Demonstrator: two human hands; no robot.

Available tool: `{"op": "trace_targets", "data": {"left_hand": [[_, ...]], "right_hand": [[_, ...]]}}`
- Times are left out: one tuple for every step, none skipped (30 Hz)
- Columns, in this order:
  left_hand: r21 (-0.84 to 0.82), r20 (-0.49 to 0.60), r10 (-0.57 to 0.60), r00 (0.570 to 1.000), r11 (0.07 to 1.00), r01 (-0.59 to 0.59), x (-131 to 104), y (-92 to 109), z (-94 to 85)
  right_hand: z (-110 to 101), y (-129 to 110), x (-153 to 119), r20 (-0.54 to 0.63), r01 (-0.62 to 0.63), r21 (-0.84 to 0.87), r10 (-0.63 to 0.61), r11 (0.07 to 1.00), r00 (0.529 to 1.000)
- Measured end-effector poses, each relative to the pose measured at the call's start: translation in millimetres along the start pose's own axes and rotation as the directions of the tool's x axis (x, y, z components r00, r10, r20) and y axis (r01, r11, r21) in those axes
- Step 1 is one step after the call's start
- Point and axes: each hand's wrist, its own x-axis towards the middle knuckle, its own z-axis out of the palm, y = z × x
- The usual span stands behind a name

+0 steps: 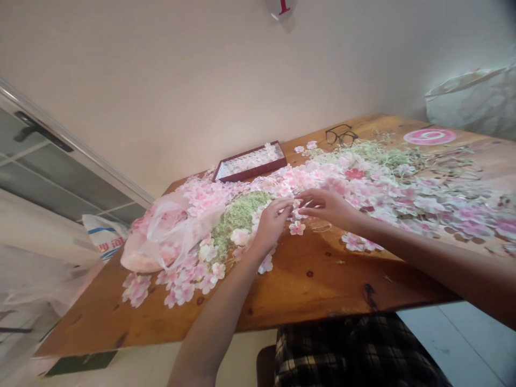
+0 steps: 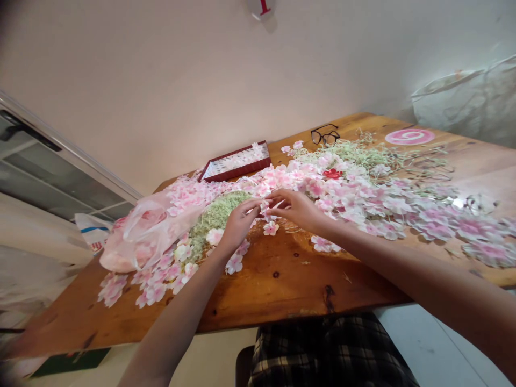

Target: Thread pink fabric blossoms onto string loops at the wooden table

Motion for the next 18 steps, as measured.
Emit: {"op": "trace_targets", "data": {"left_hand": [[0.041,-0.015,0.025,1.000,0.999,-0.024,0,1,0.3],[0.077,-0.024,0.045,0.999,0.996,-0.043,-1,2,0.5],[0.104,-0.028,0.058,0.998,0.993,-0.055,-1,3,0.6],[0.115,-0.028,0.063,0.998,0.992,-0.059,-2,4,0.7],[0.108,-0.027,0.062,0.998,0.992,-0.059,-2,5,0.9],[0.082,-0.027,0.053,0.998,0.995,-0.051,-3,6,1.1],[0.040,-0.026,0.037,0.999,0.999,-0.036,-3,7,1.4],[-0.013,-0.026,0.016,1.000,1.000,-0.016,-3,7,1.8],[-0.070,-0.030,-0.007,1.000,0.998,0.005,-3,8,2.4],[-0.123,-0.041,-0.026,0.999,0.992,0.021,-3,9,3.0],[-0.164,-0.059,-0.039,0.997,0.986,0.029,-3,10,3.7],[-0.190,-0.081,-0.046,0.996,0.981,0.030,-3,11,4.3],[-0.203,-0.098,-0.049,0.994,0.979,0.028,-3,13,4.8],[-0.206,-0.109,-0.050,0.993,0.978,0.027,-3,14,5.0],[-0.202,-0.112,-0.051,0.992,0.979,0.027,-3,15,5.0],[-0.194,-0.116,-0.052,0.992,0.981,0.028,-3,16,4.6],[-0.188,-0.127,-0.054,0.990,0.982,0.029,-2,16,3.9],[-0.190,-0.149,-0.059,0.987,0.981,0.030,-2,16,2.9]], "right_hand": [[1,2,0,-0.044,0.037,-0.048,-0.039,0.998,0.998],[3,4,-1,-0.076,0.060,-0.079,-0.066,0.995,0.995],[4,5,-1,-0.088,0.071,-0.090,-0.079,0.993,0.993],[5,5,-2,-0.077,0.077,-0.079,-0.083,0.994,0.994],[6,5,-2,-0.053,0.082,-0.053,-0.085,0.995,0.995],[6,3,-3,-0.032,0.091,-0.025,-0.091,0.996,0.995],[7,2,-3,-0.020,0.100,-0.007,-0.100,0.995,0.995],[7,0,-4,-0.022,0.110,-0.003,-0.110,0.994,0.994],[7,-2,-4,-0.033,0.120,-0.011,-0.121,0.993,0.992],[7,-3,-4,-0.044,0.131,-0.023,-0.132,0.991,0.990],[7,-4,-4,-0.052,0.140,-0.033,-0.142,0.990,0.989],[7,-4,-4,-0.053,0.146,-0.037,-0.147,0.989,0.988],[6,-4,-4,-0.055,0.147,-0.038,-0.149,0.988,0.987],[5,-4,-4,-0.059,0.144,-0.042,-0.146,0.989,0.988],[4,-4,-3,-0.071,0.135,-0.051,-0.139,0.990,0.988],[3,-5,-3,-0.091,0.122,-0.065,-0.127,0.990,0.988],[1,-6,-2,-0.113,0.101,-0.085,-0.110,0.991,0.987],[-1,-8,-2,-0.133,0.076,-0.110,-0.090,0.991,0.987]]}}
